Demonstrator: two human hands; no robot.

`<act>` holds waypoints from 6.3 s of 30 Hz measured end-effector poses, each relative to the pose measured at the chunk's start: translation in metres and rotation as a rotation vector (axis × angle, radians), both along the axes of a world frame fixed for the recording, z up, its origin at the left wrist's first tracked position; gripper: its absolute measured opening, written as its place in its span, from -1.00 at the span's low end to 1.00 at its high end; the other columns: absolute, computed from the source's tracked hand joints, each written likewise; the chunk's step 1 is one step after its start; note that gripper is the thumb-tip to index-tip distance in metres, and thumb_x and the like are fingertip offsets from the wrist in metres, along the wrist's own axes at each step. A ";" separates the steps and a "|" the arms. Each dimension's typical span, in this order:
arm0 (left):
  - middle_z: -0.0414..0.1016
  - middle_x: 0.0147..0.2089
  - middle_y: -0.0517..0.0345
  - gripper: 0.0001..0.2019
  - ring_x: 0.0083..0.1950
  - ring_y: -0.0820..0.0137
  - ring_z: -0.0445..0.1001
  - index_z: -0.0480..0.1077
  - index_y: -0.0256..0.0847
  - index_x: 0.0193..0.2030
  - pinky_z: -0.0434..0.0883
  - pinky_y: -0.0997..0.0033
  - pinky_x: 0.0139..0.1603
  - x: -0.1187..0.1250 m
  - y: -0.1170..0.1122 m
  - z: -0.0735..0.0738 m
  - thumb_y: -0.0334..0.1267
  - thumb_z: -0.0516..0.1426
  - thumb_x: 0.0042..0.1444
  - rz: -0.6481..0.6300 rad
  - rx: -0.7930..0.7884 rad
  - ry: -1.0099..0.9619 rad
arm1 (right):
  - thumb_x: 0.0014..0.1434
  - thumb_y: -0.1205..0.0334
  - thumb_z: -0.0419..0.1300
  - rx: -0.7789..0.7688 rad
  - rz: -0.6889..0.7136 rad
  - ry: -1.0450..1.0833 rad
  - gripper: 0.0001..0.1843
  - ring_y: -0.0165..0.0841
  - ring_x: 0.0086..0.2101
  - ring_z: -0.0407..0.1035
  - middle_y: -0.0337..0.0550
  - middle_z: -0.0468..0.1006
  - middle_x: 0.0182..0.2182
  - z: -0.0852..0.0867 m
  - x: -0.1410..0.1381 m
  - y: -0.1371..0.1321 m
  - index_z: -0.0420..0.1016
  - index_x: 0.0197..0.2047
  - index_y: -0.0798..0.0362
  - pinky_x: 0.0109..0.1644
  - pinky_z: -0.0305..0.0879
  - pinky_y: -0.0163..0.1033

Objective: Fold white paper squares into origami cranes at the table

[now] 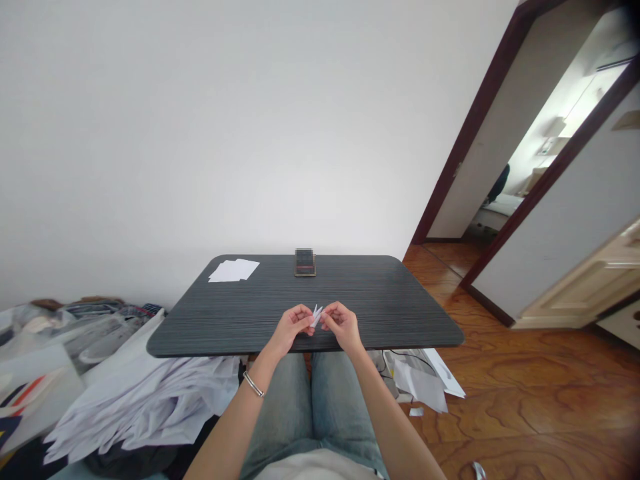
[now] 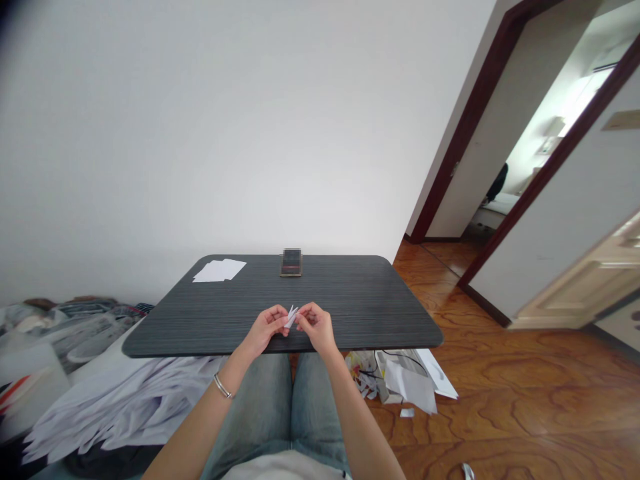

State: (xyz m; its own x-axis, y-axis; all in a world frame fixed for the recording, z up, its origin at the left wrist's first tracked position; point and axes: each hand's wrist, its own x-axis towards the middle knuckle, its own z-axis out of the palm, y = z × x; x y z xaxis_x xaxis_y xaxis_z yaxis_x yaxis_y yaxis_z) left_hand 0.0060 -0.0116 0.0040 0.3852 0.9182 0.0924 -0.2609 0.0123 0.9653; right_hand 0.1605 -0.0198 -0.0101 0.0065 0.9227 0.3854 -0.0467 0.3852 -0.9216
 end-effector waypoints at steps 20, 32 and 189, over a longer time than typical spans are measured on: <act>0.39 -0.51 0.26 -0.74 -0.53 0.54 0.36 0.32 -0.30 -0.41 0.33 0.51 -0.44 0.001 -0.003 0.004 -0.21 0.28 -0.15 0.005 0.034 0.021 | 0.13 0.25 0.08 0.361 -0.217 -0.534 -0.87 -0.42 -0.55 0.29 -0.23 0.43 -0.53 0.004 0.012 -0.003 0.41 -0.43 0.02 -0.44 0.26 -0.32; 0.41 -0.49 0.24 -0.74 -0.51 0.52 0.39 0.31 -0.29 -0.40 0.36 0.48 -0.41 0.001 -0.003 0.004 -0.21 0.28 -0.14 0.013 0.065 0.037 | 0.11 0.24 0.10 0.335 -0.213 -0.431 -0.85 -0.40 -0.53 0.29 -0.21 0.42 -0.53 0.004 0.006 -0.004 0.41 -0.46 0.01 -0.46 0.27 -0.31; 0.41 -0.08 0.05 -0.69 -0.29 0.48 0.43 0.48 -0.09 -0.15 0.41 0.52 -0.39 0.009 -0.055 0.045 -0.53 0.16 -0.01 0.577 1.149 0.265 | -0.01 0.41 0.25 0.315 -0.171 0.016 -0.89 -0.36 -0.45 0.39 -0.17 0.50 -0.50 0.084 -0.006 -0.073 0.48 -0.50 0.03 -0.40 0.32 -0.26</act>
State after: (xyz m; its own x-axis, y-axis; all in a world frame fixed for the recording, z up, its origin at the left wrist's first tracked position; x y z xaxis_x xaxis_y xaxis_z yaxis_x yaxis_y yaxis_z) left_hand 0.0154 -0.0669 0.0489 0.0931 0.4043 0.9099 0.2463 -0.8948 0.3724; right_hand 0.1549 -0.0926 0.0739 0.1592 0.7438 0.6491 0.0294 0.6536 -0.7562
